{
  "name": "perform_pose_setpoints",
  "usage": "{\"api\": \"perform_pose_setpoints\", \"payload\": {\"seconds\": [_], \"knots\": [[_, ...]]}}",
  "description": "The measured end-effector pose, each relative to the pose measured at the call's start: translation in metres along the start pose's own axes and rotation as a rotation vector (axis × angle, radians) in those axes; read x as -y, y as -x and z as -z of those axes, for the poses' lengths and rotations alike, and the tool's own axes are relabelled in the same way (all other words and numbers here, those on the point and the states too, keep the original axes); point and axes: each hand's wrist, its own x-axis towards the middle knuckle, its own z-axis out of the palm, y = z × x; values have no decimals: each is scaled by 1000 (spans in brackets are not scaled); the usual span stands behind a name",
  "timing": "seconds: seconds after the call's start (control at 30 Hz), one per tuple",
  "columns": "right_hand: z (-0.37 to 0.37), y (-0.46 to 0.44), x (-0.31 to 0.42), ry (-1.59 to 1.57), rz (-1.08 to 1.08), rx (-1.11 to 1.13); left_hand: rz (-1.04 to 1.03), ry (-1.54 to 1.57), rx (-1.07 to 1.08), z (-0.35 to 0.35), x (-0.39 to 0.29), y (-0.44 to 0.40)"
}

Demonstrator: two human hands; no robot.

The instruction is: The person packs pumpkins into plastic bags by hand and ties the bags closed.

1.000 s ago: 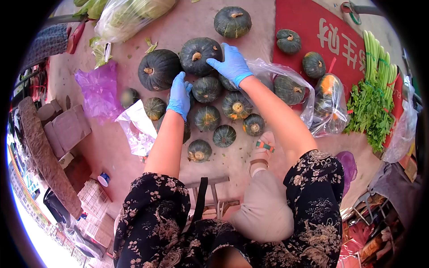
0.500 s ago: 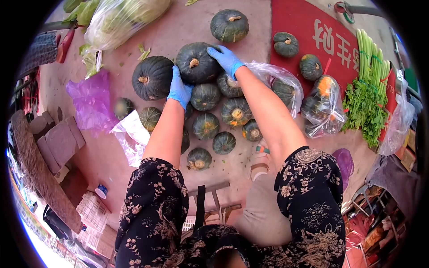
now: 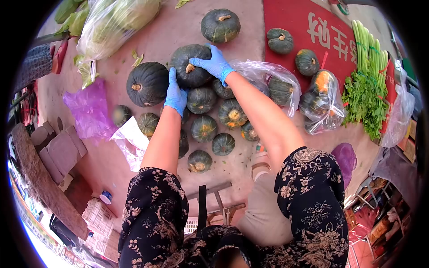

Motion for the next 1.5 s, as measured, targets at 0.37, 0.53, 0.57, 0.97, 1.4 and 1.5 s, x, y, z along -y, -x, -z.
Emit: {"api": "perform_pose_setpoints", "payload": {"seconds": [0.37, 0.53, 0.57, 0.97, 1.4, 1.5], "knots": [[118, 102, 7, -1093, 55, 233, -307, -223, 356, -79, 10, 124], [175, 139, -77, -1440, -16, 153, -370, -822, -55, -57, 54, 56], [181, 143, -91, -1509, -39, 125, -394, -943, -76, -59, 63, 39], [191, 137, -163, -1109, 39, 133, -722, -2186, 441, -58, 53, 11], [196, 141, -159, -1631, -76, 175, -1115, -1976, 709, -113, 133, 66], [197, 139, -178, -1600, -120, 120, -947, -1969, 595, -130, 159, 44]]}}
